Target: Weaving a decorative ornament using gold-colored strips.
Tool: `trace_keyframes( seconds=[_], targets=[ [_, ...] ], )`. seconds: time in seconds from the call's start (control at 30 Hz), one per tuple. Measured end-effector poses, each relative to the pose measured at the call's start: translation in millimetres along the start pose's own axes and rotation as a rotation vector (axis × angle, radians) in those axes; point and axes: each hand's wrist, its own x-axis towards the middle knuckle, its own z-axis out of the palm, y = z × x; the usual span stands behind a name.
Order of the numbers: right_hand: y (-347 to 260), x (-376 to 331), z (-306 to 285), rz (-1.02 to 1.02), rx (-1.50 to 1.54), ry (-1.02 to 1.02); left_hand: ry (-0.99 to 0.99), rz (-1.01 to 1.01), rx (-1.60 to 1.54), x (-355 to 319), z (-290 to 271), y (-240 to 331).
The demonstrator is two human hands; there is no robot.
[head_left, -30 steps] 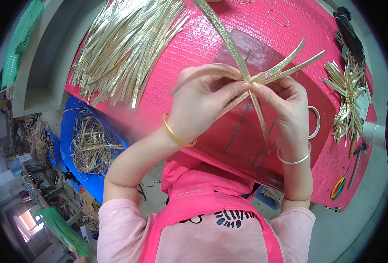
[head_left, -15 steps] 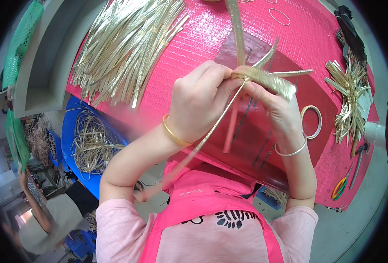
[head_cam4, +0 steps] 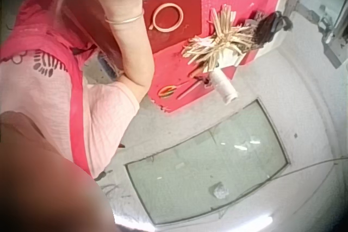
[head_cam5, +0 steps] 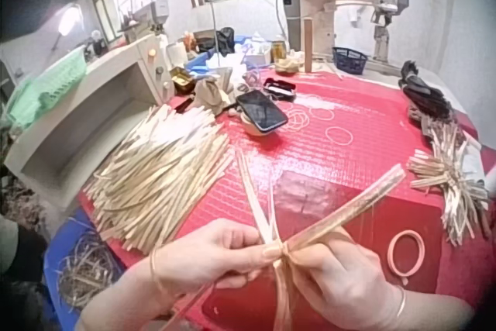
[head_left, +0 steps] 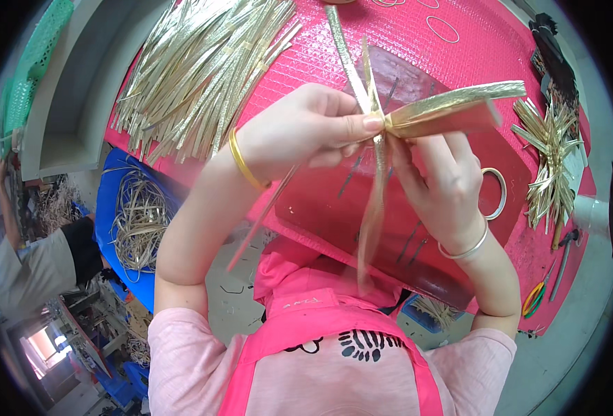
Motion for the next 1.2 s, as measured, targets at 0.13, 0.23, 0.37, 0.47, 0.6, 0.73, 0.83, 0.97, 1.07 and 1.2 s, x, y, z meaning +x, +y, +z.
trace_keyframes(
  seconds=[0.13,0.23,0.37,0.47,0.6,0.73,0.83,0.97,1.07,1.2],
  targets=[
    [16,5,7,-0.155,0.024,0.110,0.014,0.064,-0.262,7,0,-9],
    [6,2,-1,0.798,0.938,-0.022,0.306,0.323,-0.132,7,20,-21],
    [4,-2,-1,0.840,1.017,0.013,0.519,0.600,0.064,14,33,-37],
    [11,-2,-3,0.874,1.102,-0.006,0.397,0.455,0.031,6,31,-25],
    [19,-3,-7,0.951,1.200,-0.094,0.130,0.191,-0.024,3,12,-21],
    [22,-6,-7,0.959,1.200,-0.208,0.089,0.103,0.016,-1,10,-12],
    [24,-11,-5,0.998,1.144,-0.229,0.060,0.106,0.064,3,8,-12],
    [32,-10,-6,0.903,1.028,-0.311,0.265,0.455,0.494,9,5,-33],
    [37,-9,-5,0.804,0.897,-0.390,0.428,0.771,1.007,9,13,-36],
    [39,-6,-8,0.916,1.017,-0.454,0.542,0.818,1.319,5,24,-39]
  ],
)
